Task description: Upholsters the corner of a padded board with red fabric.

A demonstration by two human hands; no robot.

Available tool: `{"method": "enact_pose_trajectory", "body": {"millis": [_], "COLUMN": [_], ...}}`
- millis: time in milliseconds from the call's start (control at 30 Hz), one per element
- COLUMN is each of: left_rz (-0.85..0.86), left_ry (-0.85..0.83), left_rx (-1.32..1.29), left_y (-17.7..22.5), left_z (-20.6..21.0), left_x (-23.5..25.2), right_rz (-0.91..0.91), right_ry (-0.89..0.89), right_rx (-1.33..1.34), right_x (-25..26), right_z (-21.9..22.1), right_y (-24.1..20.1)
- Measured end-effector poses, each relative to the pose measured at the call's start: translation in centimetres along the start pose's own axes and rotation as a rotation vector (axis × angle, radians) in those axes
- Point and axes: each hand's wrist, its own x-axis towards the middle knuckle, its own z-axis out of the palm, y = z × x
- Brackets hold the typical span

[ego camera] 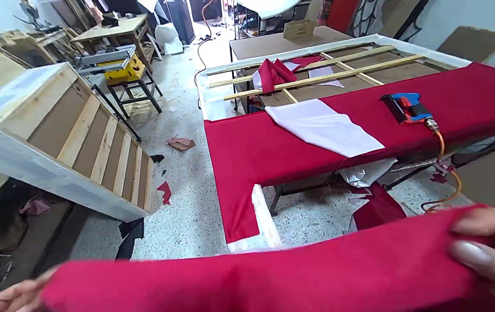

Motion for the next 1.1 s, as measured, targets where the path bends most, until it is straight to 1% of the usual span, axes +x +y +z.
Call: {"method": "enact_pose_trajectory", "body": {"millis": [33, 67, 100, 133, 167, 200, 233, 267, 300, 333, 367, 400, 433, 500, 600, 733, 867, 967, 1033, 1100], "left_rz": [0.057, 0.146, 0.261, 0.372, 0.448, 0.488, 0.493, 0.461, 0.393, 0.302, 0.209, 0.142, 0.103, 0.085, 0.155, 0.350, 0.475, 0.471, 0.430, 0.410], "left_ry": [0.040, 0.020, -0.047, -0.142, -0.247, -0.356, -0.468, -0.561, -0.621, -0.646, -0.646, -0.635, -0.615, -0.564, -0.523, -0.495, -0.497, -0.536, -0.552, -0.537], "left_rx": [0.209, 0.403, 0.515, 0.555, 0.544, 0.512, 0.463, 0.371, 0.249, 0.117, -0.001, -0.060, -0.080, -0.074, -0.021, 0.187, 0.384, 0.414, 0.378, 0.353], "left_y": [1.3, 2.8, 4.2, 5.2, 5.7, 5.7, 5.3, 4.9, 4.5, 4.2, 4.1, 4.2, 4.3, 4.4, 4.4, 3.1, 2.2, 1.6, 1.1, 0.1], "left_z": [1.2, 3.5, 6.7, 10.5, 14.8, 18.9, 22.6, 25.4, 27.4, 28.7, 29.5, 29.8, 30.1, 30.7, 31.6, 31.7, 31.3, 30.6, 29.9, 29.2], "left_x": [0.7, 1.7, 2.8, 3.6, 4.1, 4.4, 4.7, 5.1, 5.5, 5.9, 6.1, 6.1, 6.0, 5.5, 5.2, 5.9, 5.9, 6.1, 6.4, 6.2], "right_rz": [-0.061, -0.140, -0.208, -0.253, -0.276, -0.287, -0.291, -0.290, -0.278, -0.254, -0.220, -0.181, -0.146, -0.101, -0.100, -0.241, -0.313, -0.329, -0.347, -0.372], "right_ry": [-0.046, -0.088, -0.144, -0.212, -0.273, -0.316, -0.334, -0.330, -0.315, -0.297, -0.278, -0.264, -0.253, -0.245, -0.243, -0.228, -0.261, -0.298, -0.313, -0.291], "right_rx": [0.005, 0.010, 0.022, 0.022, -0.006, -0.049, -0.084, -0.104, -0.112, -0.118, -0.124, -0.134, -0.140, -0.152, -0.253, -0.566, -0.714, -0.745, -0.703, -0.644], "right_x": [0.5, 1.2, 1.9, 2.6, 3.1, 3.4, 3.6, 3.8, 3.9, 4.1, 4.3, 4.3, 4.2, 4.0, 4.2, 4.6, 5.0, 5.4, 5.8, 5.6], "right_z": [1.1, 2.7, 4.6, 6.4, 8.1, 9.6, 10.8, 11.8, 12.4, 12.8, 12.9, 12.8, 12.5, 12.0, 11.4, 10.4, 9.9, 9.5, 9.2, 9.2], "right_y": [1.1, 1.6, 1.4, 0.9, 0.5, 0.2, 0.1, 0.3, 0.5, 0.8, 1.0, 1.1, 1.2, 1.3, 0.7, -0.2, -1.3, -1.3, -0.7, 0.7]}}
